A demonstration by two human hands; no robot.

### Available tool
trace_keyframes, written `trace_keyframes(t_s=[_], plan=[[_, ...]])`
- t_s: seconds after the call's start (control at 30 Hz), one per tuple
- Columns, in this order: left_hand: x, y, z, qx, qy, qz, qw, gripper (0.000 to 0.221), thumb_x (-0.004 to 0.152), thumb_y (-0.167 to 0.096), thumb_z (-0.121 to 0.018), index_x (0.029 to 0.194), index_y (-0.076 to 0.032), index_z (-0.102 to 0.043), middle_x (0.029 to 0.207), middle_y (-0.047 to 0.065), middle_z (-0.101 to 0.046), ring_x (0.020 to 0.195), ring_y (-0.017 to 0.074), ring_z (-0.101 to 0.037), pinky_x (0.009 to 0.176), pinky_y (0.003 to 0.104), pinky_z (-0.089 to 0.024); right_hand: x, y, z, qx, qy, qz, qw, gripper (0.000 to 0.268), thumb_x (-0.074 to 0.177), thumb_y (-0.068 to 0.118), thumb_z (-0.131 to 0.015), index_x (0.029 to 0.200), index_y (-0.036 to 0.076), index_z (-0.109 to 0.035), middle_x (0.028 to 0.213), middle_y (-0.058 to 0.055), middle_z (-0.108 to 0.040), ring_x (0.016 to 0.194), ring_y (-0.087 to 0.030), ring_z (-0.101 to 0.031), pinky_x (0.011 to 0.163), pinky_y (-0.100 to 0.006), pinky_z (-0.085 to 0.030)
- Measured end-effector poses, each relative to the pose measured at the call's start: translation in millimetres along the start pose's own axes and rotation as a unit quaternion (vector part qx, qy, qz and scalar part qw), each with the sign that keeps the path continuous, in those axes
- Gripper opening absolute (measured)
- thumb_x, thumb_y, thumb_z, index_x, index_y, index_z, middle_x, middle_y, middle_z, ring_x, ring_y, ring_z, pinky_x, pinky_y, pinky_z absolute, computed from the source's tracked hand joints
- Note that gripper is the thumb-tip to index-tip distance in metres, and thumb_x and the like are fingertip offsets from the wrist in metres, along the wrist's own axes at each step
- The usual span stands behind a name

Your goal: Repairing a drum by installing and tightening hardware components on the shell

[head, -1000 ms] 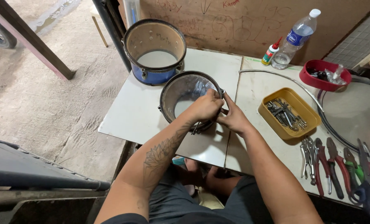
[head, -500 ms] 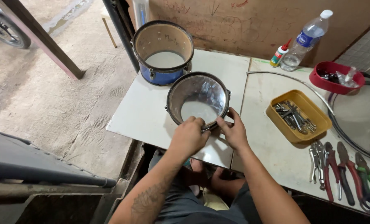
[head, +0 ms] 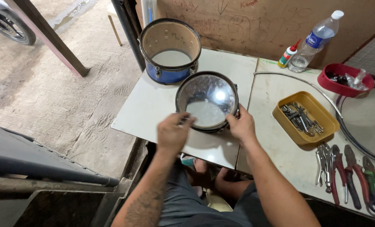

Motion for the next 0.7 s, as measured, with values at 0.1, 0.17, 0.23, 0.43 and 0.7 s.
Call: trace_keyframes(t_s=[0.1,0.17,0.23,0.43,0.7], plan=[[14.3,39.4,41.7,0.101,0.058,0.164,0.980,0.027,0.088,-0.037,-0.080,0.106,-0.016,-0.080,0.094,0.008,-0.078,0.093,0.0256,-0.076,0.082,0.036,-0.061,28.2,-23.0,5.6,-0.021,-0.001,0.020,1.000,0.063,0.080,0.026,-0.072,0.140,0.010,-0.063,0.093,-0.019,-0.075,0.087,-0.034,-0.074,0.075,-0.047,-0.059],[9.0,42.5,49.5,0.103,0.071,0.145,0.981,0.022,0.088,-0.032,-0.079,0.104,-0.018,-0.081,0.091,0.006,-0.078,0.090,0.0258,-0.076,0.080,0.036,-0.060,45.9,-29.5,7.0,-0.026,0.008,0.035,0.999,0.064,0.082,0.023,-0.069,0.143,0.008,-0.061,0.097,-0.022,-0.074,0.089,-0.037,-0.073,0.076,-0.049,-0.057],[1.4,46.5,48.5,0.105,0.085,0.126,0.983,0.018,0.087,-0.027,-0.079,0.103,-0.020,-0.082,0.088,0.004,-0.077,0.087,0.0261,-0.076,0.079,0.036,-0.060,60.2,-32.1,9.7,-0.032,0.017,0.050,0.998,0.065,0.083,0.021,-0.067,0.146,0.006,-0.059,0.100,-0.024,-0.074,0.091,-0.040,-0.073,0.077,-0.051,-0.056],[-10.8,10.8,23.6,0.079,0.111,-0.018,0.991,0.015,0.086,-0.025,-0.080,0.101,-0.022,-0.082,0.084,0.001,-0.074,0.074,0.0237,-0.075,0.067,0.036,-0.061,69.3,-9.3,24.2,-0.086,0.062,0.061,0.992,0.066,0.083,0.020,-0.063,0.149,0.017,-0.059,0.117,-0.020,-0.073,0.110,-0.037,-0.069,0.093,-0.049,-0.053],[-16.5,-14.2,-8.8,0.116,0.210,-0.097,0.966,0.016,0.090,-0.027,-0.070,0.105,-0.030,-0.077,0.096,-0.005,-0.070,0.084,0.0250,-0.074,0.072,0.038,-0.061,73.8,-25.5,27.3,-0.107,0.043,0.055,0.992,0.060,0.092,0.036,-0.066,0.149,0.019,-0.058,0.114,-0.017,-0.070,0.101,-0.032,-0.070,0.089,-0.045,-0.055]])
Point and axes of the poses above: each hand's wrist, its own x-axis towards the middle knuckle, its own z-axis out of the back of the hand, y = z × x, the point moved 7 cm from there along x, towards the middle knuckle
